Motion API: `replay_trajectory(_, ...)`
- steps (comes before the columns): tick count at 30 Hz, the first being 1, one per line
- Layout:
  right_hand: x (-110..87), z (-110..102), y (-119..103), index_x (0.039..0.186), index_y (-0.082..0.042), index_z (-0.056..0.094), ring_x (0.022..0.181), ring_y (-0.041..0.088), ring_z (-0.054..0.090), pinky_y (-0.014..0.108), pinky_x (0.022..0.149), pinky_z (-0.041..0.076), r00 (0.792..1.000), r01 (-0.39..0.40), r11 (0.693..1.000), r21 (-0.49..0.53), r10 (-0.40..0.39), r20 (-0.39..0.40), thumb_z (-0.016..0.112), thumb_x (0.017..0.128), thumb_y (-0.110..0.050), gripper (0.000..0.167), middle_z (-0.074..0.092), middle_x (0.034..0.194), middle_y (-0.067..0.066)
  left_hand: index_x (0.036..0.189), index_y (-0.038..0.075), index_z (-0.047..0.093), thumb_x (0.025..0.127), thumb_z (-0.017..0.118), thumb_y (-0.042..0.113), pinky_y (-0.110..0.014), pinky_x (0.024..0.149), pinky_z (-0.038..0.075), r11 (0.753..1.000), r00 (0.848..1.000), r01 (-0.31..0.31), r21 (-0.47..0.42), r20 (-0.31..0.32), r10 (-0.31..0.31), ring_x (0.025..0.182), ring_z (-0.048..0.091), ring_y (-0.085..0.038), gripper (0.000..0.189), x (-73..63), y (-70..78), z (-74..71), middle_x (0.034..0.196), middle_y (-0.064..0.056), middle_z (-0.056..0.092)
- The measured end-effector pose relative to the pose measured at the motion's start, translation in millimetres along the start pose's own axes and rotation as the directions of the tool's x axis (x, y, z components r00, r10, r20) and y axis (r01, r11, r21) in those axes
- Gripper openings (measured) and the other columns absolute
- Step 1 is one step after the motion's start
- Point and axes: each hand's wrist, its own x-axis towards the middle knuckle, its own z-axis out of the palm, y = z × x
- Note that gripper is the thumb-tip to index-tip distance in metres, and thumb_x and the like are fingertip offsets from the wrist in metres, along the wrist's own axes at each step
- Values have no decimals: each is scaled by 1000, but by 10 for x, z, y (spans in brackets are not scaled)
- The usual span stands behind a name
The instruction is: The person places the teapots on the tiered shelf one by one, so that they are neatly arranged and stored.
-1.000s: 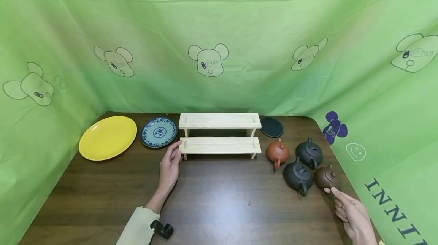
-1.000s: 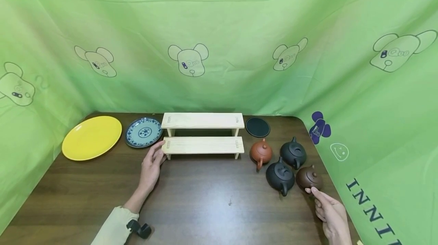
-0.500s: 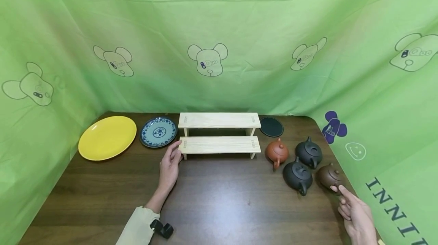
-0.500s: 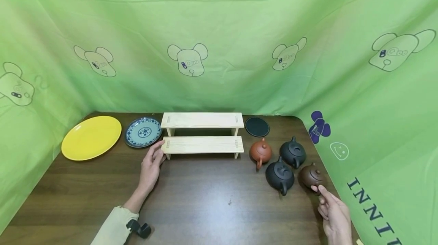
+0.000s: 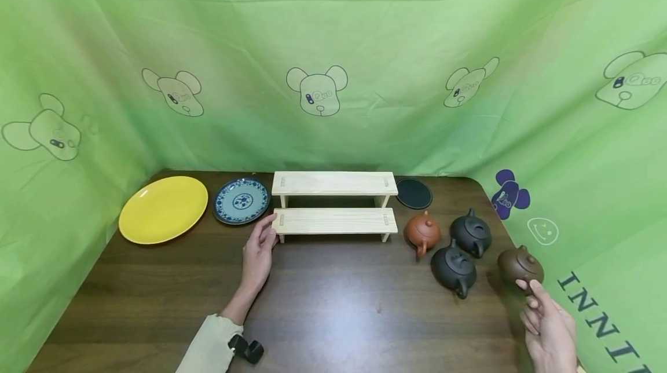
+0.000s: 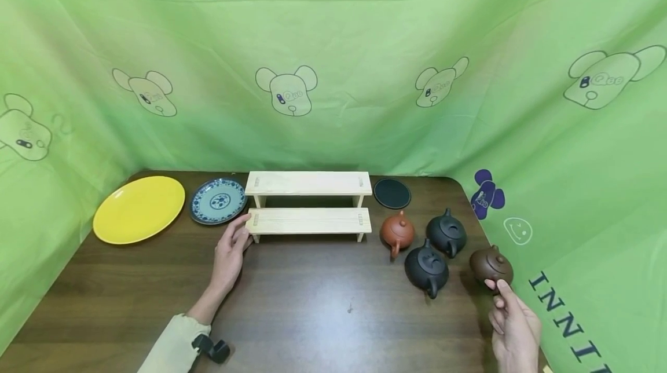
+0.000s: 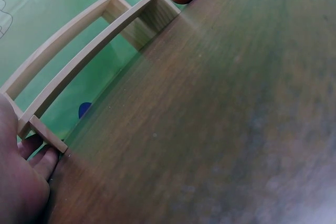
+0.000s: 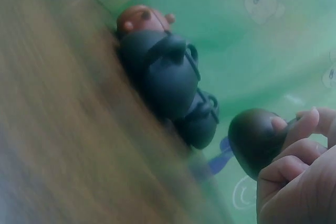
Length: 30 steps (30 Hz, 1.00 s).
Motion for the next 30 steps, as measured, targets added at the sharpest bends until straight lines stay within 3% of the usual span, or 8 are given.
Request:
replay_trajectory(5, -56, 156, -6, 104, 10, 84, 52, 11, 5, 24, 52, -7, 998, 45, 999, 12, -45, -36, 45, 118, 0, 43, 78, 78, 9, 151, 15, 67, 117, 58, 22, -18, 90, 52, 996, 996, -83, -16, -11, 83, 117, 71, -10, 36, -27, 7, 3, 130, -17, 79)
replay_trajectory(11, -143, 382, -8, 108, 8, 84, 51, 12, 8, 24, 52, -7, 997, 67, 998, 6, -67, -29, 47, 117, 0, 39, 82, 86, 11, 151, 14, 67, 118, 57, 25, -19, 90, 52, 997, 997, -80, -23, -11, 80, 115, 71, -14, 36, -53, 94, -1, 130, -19, 79)
replay_trajectory(14, -172, 502, 4, 107, 8, 84, 51, 13, 7, 25, 51, -7, 996, 82, 996, -24, -83, -20, 47, 117, 0, 39, 80, 81, 9, 151, 14, 67, 118, 57, 26, -20, 90, 51, 997, 997, -71, -17, -10, 71, 114, 71, -14, 37, -54, 105, 3, 129, -19, 79)
replay_trajectory(21, -187, 765, 58, 103, 4, 86, 51, 17, 3, 28, 48, -9, 995, 103, 979, -175, -102, 13, 47, 116, 2, 41, 74, 68, 2, 152, 23, 66, 117, 58, 30, -21, 94, 53, 1000, 1000, -10, -18, 17, 10, 119, 71, -16, 36, 29, -109, -3, 132, -10, 79)
replay_trajectory(23, -178, 833, 84, 103, 2, 87, 52, 17, 2, 28, 47, -9, 995, 100, 972, -214, -94, 37, 47, 116, 2, 42, 74, 68, 0, 152, 29, 66, 116, 59, 39, -21, 94, 52, 999, 999, 27, -26, 27, -26, 119, 71, -16, 37, 55, -180, -7, 134, -4, 79)
replay_trajectory(27, -158, 966, 168, 103, -1, 88, 53, 19, 1, 31, 46, -8, 995, 90, 951, -296, -72, 72, 47, 116, 4, 43, 74, 70, -3, 151, 34, 66, 111, 58, 60, -24, 92, 51, 998, 998, 44, -46, 41, -42, 115, 70, -22, 48, 91, -296, -17, 133, -3, 79)
replay_trajectory(30, -141, 1062, 256, 100, -3, 88, 53, 21, 2, 33, 46, -7, 994, 88, 931, -355, -60, 88, 50, 115, 4, 42, 73, 70, -4, 151, 34, 66, 112, 60, 56, -22, 94, 52, 997, 998, 43, -60, 40, -41, 120, 71, -22, 45, 100, -331, -17, 135, -4, 79)
